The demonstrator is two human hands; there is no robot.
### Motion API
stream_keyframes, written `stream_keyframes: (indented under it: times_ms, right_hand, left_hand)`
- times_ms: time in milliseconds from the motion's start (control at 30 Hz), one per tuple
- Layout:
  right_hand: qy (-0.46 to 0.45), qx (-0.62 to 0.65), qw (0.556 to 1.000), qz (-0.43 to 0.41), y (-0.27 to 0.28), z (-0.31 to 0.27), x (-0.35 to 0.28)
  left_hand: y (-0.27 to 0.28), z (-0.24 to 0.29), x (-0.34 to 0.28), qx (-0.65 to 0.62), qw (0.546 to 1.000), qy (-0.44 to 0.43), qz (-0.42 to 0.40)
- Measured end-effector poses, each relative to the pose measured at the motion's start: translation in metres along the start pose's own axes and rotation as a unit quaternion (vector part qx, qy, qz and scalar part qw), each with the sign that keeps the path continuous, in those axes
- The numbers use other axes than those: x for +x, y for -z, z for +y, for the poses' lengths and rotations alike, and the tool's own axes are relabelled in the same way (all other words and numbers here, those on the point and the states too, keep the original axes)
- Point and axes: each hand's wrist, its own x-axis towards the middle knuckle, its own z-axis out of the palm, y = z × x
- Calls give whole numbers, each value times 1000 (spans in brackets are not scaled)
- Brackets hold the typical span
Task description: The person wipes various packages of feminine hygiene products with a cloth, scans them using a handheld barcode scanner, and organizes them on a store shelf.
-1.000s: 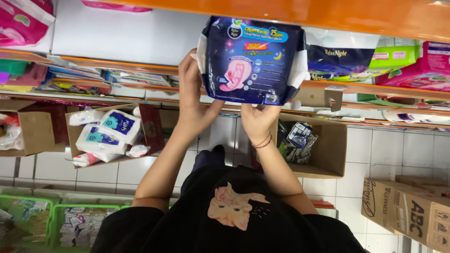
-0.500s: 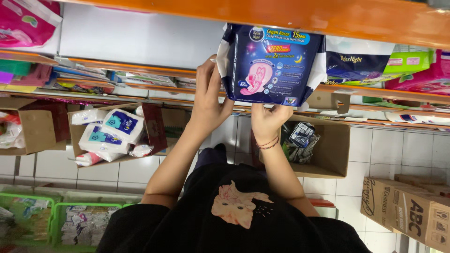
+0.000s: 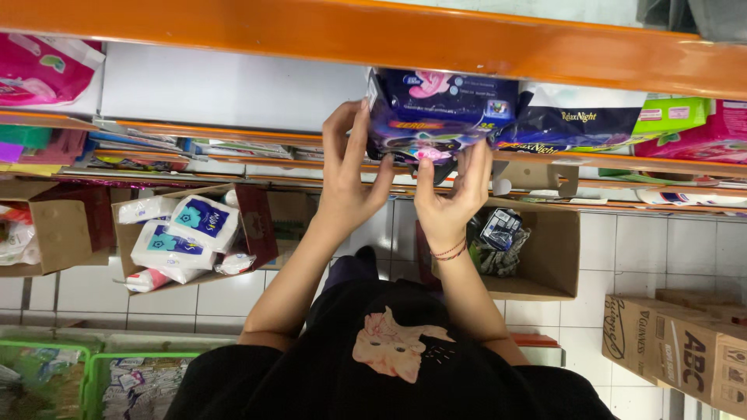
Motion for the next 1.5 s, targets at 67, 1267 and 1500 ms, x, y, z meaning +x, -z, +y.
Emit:
stream_keyframes:
  times_ms: [67,1267,1500]
  right_hand:
    - [23,-46,999,11,0,2,-2]
    - [75,-204,973,82,46,12,33]
    - [101,-199,971,88,46,14,51]
  left_hand:
    - [-2,-3,-2,1,1000,10,0]
    - [-24,-6,8,58,997,23,35]
    - [-28,-10,3,65,997,33,25]
